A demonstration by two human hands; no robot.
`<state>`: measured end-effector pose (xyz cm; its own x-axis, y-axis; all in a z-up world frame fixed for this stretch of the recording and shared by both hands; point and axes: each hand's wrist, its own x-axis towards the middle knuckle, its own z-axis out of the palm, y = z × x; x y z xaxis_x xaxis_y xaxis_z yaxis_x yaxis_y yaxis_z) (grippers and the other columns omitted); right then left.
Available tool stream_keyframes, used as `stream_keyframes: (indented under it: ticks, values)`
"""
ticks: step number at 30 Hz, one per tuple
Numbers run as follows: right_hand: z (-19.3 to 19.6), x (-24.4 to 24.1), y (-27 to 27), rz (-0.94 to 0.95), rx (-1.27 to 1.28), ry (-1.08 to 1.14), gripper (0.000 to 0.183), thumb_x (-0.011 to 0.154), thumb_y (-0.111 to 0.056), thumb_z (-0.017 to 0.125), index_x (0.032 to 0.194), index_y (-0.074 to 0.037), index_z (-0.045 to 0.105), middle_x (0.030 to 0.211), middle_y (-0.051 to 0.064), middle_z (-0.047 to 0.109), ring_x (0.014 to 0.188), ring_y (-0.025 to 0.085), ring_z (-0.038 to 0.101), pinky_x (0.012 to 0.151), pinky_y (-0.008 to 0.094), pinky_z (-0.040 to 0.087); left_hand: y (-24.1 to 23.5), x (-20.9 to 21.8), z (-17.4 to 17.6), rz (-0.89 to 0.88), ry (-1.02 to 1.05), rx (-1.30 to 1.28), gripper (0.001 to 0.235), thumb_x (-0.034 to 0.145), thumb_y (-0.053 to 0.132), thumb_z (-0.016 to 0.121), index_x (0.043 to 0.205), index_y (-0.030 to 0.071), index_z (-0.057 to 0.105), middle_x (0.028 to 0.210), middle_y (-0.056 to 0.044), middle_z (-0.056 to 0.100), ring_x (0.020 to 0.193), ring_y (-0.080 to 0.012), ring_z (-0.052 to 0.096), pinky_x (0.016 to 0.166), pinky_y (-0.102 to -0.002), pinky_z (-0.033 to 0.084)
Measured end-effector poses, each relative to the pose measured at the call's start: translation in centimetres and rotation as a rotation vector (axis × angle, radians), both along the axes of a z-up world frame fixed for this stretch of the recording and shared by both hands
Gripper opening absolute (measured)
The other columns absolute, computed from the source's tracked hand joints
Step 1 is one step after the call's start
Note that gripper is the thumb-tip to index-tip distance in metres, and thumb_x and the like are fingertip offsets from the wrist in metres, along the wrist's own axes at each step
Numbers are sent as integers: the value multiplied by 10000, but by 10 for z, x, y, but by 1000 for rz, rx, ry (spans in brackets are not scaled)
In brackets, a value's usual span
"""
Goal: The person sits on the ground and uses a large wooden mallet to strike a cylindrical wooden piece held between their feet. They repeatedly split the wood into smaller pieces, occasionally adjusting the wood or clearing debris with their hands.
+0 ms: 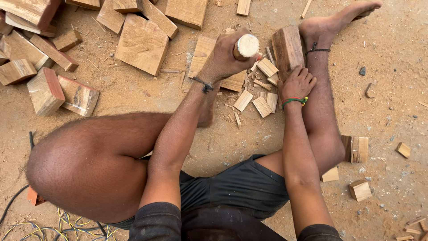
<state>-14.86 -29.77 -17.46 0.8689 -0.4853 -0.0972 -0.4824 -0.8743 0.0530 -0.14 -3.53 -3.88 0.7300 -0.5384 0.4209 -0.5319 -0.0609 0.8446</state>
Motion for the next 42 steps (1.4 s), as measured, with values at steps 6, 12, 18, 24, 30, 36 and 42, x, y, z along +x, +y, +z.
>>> stream_keyframes:
  ticks: [6,12,18,24,30,36,42]
  values:
    - [-8,-13,14,-6,-11,-29,1065,754,-489,877,1505,68,369,1459,315,438,1289,438,452,1067,529,368,1,2,1,50,-68,1,365,897,312,885,1064,89,649,887,-46,752,854,-173,767,789,-374,625]
    - [-3,-29,23,-185,255,46,1126,837,-491,833,1598,62,213,1457,340,419,1322,481,449,1077,537,438,1,1,-1,28,-5,-31,387,897,304,878,1118,75,657,913,-51,760,888,-170,783,822,-367,650]
    - [-37,-52,0,-342,376,-39,1131,829,-505,830,1591,51,205,1443,394,421,1296,520,492,1084,536,436,3,-3,-6,69,3,-2,420,866,297,887,1139,59,673,944,-82,761,918,-195,774,836,-374,646]
    - [-64,-64,-8,-327,317,-57,1042,803,-511,850,1501,59,327,1394,380,488,1249,517,537,1047,536,464,5,-6,-17,2,159,-8,437,879,335,867,1144,58,656,936,-61,755,909,-181,781,833,-331,670]
    - [-60,-60,-3,-402,322,136,894,782,-530,850,1373,4,444,1288,300,618,1186,454,610,1025,551,468,-2,-8,-7,-86,125,42,440,839,334,891,1143,90,687,1020,-66,758,961,-185,763,871,-335,627]
    - [-73,-78,-5,-393,392,-87,736,791,-360,850,1365,-39,520,1147,299,685,1072,495,652,937,550,506,-1,-6,-8,-203,199,58,469,811,303,914,1174,99,697,1065,-66,775,999,-203,752,950,-407,616]
    - [-33,-79,10,-421,741,-527,422,822,-219,825,1132,16,662,886,190,721,746,312,686,674,448,552,-6,33,-35,-5,432,77,521,827,308,903,1233,101,650,1137,-80,754,1051,-195,758,993,-411,642]
